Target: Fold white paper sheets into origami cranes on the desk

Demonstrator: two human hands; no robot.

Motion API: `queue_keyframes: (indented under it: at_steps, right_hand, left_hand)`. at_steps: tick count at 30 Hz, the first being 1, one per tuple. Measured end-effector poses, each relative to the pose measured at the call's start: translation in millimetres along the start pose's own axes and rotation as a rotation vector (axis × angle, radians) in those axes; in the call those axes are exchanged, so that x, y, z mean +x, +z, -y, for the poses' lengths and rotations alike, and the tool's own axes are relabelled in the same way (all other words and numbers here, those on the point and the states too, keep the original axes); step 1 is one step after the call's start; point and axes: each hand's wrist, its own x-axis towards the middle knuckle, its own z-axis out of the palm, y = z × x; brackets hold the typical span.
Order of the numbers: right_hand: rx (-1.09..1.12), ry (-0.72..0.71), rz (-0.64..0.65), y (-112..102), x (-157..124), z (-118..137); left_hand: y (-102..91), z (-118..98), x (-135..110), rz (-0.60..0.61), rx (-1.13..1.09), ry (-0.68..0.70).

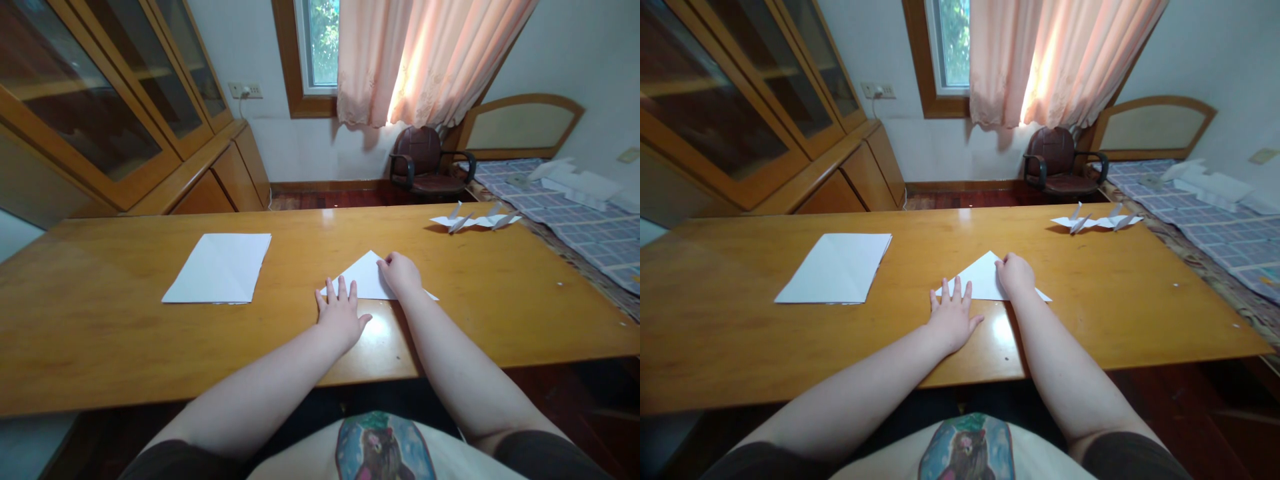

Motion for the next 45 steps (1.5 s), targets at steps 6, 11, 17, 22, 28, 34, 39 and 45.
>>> queue_keyframes:
  at_steps: [6, 11, 17, 22, 28, 34, 39, 45]
  right_hand:
    - [-0.003, 0.014, 0.006, 0.5, -1.3, 0.8]
    - [-0.076, -0.091, -0.113, 0.1, -2.3, 0.8]
    - [-0.157, -0.582, 0.094, -14.6, -32.6, 7.1]
    - [-0.136, -0.788, 0.278, -16.2, -55.0, 10.0]
    - [-0.147, -0.791, 0.239, -5.6, -30.7, 19.8]
    - [-0.124, -0.845, 0.284, 0.8, -28.5, 45.3]
    - [-0.112, -0.785, 0.254, 3.2, -37.1, 43.8]
    - [-0.154, -0.679, 0.146, -3.7, -42.5, 25.5]
  left_hand:
    - [1.2, 0.1, 0.6, -0.014, 0.003, 0.006]
    - [2.4, 0.7, 1.1, -0.018, 0.009, 0.007]
    - [-2.7, 0.0, 1.4, 0.034, -0.022, -0.009]
    - [-6.7, 7.2, 10.4, 0.071, -0.056, -0.115]
    - [-11.9, 28.9, 34.7, 0.035, -0.087, -0.237]
    - [-12.3, 39.5, 45.7, 0.003, -0.096, -0.248]
    - [-9.9, 39.0, 45.4, 0.000, -0.094, -0.245]
    - [-9.8, 39.5, 43.9, -0.020, -0.082, -0.236]
